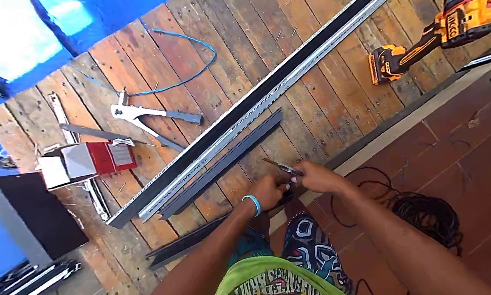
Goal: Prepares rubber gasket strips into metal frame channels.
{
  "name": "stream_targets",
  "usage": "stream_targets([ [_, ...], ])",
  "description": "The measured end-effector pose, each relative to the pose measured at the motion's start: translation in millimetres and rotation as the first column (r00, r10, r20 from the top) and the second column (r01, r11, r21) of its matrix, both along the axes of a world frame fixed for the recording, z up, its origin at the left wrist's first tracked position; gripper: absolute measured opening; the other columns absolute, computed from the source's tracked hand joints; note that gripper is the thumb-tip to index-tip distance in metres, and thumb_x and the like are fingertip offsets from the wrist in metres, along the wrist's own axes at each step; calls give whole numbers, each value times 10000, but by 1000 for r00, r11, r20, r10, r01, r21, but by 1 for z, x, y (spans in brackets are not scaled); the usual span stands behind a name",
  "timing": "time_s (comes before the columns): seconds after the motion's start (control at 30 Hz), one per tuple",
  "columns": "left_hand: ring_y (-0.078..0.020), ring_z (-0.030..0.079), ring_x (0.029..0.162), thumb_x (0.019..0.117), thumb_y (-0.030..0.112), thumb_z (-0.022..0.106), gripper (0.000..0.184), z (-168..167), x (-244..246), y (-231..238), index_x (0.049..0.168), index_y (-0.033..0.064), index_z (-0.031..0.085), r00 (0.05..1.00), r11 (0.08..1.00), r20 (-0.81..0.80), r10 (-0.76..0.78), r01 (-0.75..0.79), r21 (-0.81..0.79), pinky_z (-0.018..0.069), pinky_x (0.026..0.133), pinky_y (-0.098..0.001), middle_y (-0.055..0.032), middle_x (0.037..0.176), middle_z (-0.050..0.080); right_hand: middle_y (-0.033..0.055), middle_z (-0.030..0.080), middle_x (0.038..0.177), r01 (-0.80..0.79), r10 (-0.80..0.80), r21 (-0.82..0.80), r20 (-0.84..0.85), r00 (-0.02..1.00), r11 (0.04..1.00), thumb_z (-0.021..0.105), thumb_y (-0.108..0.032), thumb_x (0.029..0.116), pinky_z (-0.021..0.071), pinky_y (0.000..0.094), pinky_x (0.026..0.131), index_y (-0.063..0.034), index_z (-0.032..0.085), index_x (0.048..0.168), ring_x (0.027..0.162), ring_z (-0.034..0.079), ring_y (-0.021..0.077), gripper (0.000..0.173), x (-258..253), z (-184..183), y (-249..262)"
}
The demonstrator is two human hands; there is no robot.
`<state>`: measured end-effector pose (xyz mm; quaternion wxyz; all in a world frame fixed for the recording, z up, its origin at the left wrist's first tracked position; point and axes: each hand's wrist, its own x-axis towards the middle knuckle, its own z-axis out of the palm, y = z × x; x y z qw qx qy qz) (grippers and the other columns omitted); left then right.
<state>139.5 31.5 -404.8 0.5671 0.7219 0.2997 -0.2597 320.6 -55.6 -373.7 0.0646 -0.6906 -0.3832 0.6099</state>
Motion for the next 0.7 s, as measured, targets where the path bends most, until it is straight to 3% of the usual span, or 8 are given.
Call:
stream_targets([
  [0.1,-202,686,790,1064,293,576,270,-6,6,0,1110,100,758,996,993,-5,92,-92,-73,572,766,-459,-80,901,730,112,681,966,365,-386,173,106,916,915,513,-217,1083,564,506,738,-114,678,1233,799,660,253,246,-5,3,-31],
  [0.2,-146,611,636,1061,285,588,268,-12,8,4,1023,89,767,983,971,-25,183,-184,-155,527,612,-354,-51,774,689,48,685,861,552,-641,360,207,739,752,466,-285,1095,575,477,645,-162,633,1306,700,660,210,296,-28,2,-73],
  [0.27,-140,606,656,1067,297,570,291,-14,11,7,1020,86,765,984,966,-54,171,-178,-189,515,620,-344,-51,783,683,71,689,852,581,-692,392,262,672,713,480,-287,1074,565,518,648,-154,651,1317,713,665,241,326,-60,-3,-104],
  [0.33,-138,636,700,1075,278,551,301,-14,15,8,1025,73,765,982,956,-97,162,-181,-232,535,656,-341,-57,816,704,52,704,877,602,-730,430,254,634,673,482,-355,1048,580,494,661,-135,651,1326,741,679,212,393,-99,-16,-127],
  [0.43,-134,641,687,1086,187,483,315,-11,19,8,1009,51,757,975,934,-133,180,-212,-289,539,633,-320,-65,810,709,25,741,1042,631,-786,491,212,581,600,382,-450,1073,602,452,708,-136,633,1366,844,712,163,497,-143,-33,-137],
  [0.53,-127,625,648,1063,146,420,349,-10,15,10,1007,54,752,973,910,-136,185,-222,-351,522,576,-295,-68,797,701,44,737,949,615,-838,582,257,482,532,335,-464,1095,596,411,651,-82,691,1257,794,709,162,547,-168,-49,-130],
  [0.7,-125,628,628,1039,100,393,362,-6,17,7,915,43,728,969,897,-139,207,-244,-368,532,573,-291,-69,745,685,41,718,901,612,-851,596,299,432,520,381,-471,1085,579,390,605,-80,697,1253,736,686,161,530,-169,-57,-123],
])
